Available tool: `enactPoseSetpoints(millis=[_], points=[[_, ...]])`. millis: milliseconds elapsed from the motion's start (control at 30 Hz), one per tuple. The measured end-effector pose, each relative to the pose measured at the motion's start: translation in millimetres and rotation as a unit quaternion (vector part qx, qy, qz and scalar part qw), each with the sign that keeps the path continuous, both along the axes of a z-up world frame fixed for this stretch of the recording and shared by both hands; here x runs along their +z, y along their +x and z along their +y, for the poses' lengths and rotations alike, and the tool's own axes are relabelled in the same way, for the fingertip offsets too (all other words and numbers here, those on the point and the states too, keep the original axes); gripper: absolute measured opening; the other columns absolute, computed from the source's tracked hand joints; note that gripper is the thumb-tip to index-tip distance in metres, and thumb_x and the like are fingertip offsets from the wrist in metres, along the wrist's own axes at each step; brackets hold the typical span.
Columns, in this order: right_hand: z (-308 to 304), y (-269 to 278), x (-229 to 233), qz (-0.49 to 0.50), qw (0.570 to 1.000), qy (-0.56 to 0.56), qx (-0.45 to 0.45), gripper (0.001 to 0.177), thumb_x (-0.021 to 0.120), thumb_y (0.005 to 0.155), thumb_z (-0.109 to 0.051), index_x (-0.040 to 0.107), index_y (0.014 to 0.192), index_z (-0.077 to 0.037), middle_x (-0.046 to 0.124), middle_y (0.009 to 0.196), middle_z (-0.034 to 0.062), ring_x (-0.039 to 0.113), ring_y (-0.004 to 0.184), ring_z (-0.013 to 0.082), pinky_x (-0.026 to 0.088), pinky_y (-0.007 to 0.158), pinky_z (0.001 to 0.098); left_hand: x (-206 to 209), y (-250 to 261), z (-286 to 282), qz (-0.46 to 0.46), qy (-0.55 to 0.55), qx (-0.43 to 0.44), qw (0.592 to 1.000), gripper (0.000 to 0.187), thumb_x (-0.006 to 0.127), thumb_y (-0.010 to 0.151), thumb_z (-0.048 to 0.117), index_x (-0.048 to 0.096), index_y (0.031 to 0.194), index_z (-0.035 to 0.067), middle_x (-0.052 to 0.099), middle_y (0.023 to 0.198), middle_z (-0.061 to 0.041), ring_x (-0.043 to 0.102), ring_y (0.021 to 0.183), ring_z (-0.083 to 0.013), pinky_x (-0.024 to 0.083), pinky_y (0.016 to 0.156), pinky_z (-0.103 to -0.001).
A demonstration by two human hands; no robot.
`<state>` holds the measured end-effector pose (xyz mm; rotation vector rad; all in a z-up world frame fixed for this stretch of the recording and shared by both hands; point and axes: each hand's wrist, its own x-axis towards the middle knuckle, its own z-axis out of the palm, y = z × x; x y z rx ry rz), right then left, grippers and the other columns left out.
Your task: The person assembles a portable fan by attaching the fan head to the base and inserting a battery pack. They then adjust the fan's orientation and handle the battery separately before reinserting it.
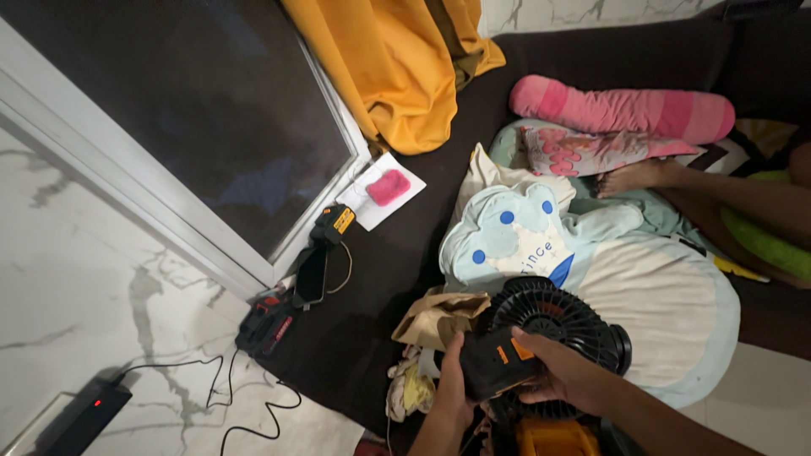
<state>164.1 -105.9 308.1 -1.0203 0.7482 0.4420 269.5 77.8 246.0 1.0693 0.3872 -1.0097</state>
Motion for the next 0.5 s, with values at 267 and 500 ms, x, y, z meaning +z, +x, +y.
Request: enactPoseSetpoints(millis=[267,500], points=[[-1.4,0.2,7.3,0.007,1.0,-0.009,-0.021,0.066,0.059,0.087,-0.063,0.068,0.129,-0.013,0.072,0.113,0.0099,0.071,0.097,0.0257,0.064,0.081,0.0423,10.8,4.1,-4.6,0.001,0.005,-0.012,1.0,0.076,0.046,0.093,0.068,0.067,0.132,0.006,0.072,0.119,-0.012,0.074,0.103,-0.0245,0.061,0.084,-0.041],[-4.0,-3.7,0.1,0.004,1.0,-0.014,-0.014,0.069,0.057,0.088,-0.064,0.068,0.129,-0.011,0.071,0.113,0.0103,0.07,0.097,0.0264,0.064,0.082,0.0435,11.9,-1.8,-3.2,-0.017,-0.045,-0.008,0.999,0.078,0.046,0.093,0.068,0.065,0.135,0.004,0.071,0.122,-0.014,0.072,0.107,-0.0275,0.059,0.087,-0.043]])
